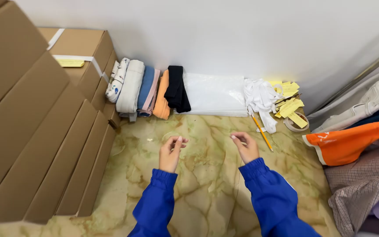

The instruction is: The person places a folded black garment into a clear plastic bag and seals it. They then place the bagged item into a cardboard box, close the box, and write on a yellow sticky note with a pencil before placing the note on the box.

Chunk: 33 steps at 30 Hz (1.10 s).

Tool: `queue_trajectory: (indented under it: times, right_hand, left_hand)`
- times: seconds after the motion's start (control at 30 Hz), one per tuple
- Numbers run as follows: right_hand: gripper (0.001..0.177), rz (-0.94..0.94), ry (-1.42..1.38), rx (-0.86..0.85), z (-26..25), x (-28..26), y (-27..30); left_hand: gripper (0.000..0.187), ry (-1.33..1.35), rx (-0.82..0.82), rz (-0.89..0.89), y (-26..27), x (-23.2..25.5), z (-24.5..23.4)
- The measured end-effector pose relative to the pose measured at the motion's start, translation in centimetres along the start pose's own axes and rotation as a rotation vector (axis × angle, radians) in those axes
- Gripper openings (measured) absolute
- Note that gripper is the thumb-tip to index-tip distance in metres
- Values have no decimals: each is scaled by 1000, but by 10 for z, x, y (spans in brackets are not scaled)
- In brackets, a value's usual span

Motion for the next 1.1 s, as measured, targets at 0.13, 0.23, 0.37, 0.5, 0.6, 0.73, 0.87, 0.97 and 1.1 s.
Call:
queue_trajectory:
  times: [0.13, 0.23, 0.37, 0.5, 0.6, 0.73, 0.87, 0.97, 1.1]
  right_hand:
    - [22, 41, 83, -149, 43, 61, -53]
    - [29, 50, 290, -270, 73, 84, -93]
    - [44, -261, 588, -383, 112, 57, -132]
    - [56, -486, 954, -527, 163, 78, -166]
    - [61, -499, 1155, -634, 194, 114, -190]
    - [53, -515, 1196, -636, 205, 145, -218]
    - [34, -636, 1120, -493, 207, 199, -248]
    - [32, -794, 979, -277, 193, 170, -241]
    - [39, -1066, 733, 182, 150, 63, -197]
  left_hand:
    - [16, -53, -57, -9, -65, -72, 42]
    - [15, -249, -85, -26, -116, -129, 70]
    - [21, -579, -133, 321, -160, -129, 115]
    - [39, -1085, -365, 591, -200, -136, 160]
    - [48, -1298, -448, 626, -224, -153, 175]
    - [61, -1371, -478, 588, -249, -185, 164]
    - [64, -1512, -422, 614, -265, -193, 151]
    - [70, -1569, -442, 541, -268, -182, 141]
    - [96, -1378, -544, 242, -267, -154, 129]
Point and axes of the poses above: each hand's wrist, its own y-axis away from the middle knuckle, its own z-axis out of the palm, x = y × z, the point moved 5 cm from there along -y, towards the middle knuckle, and after that the axes turned 10 degrees about x, right-handed, at the moved point
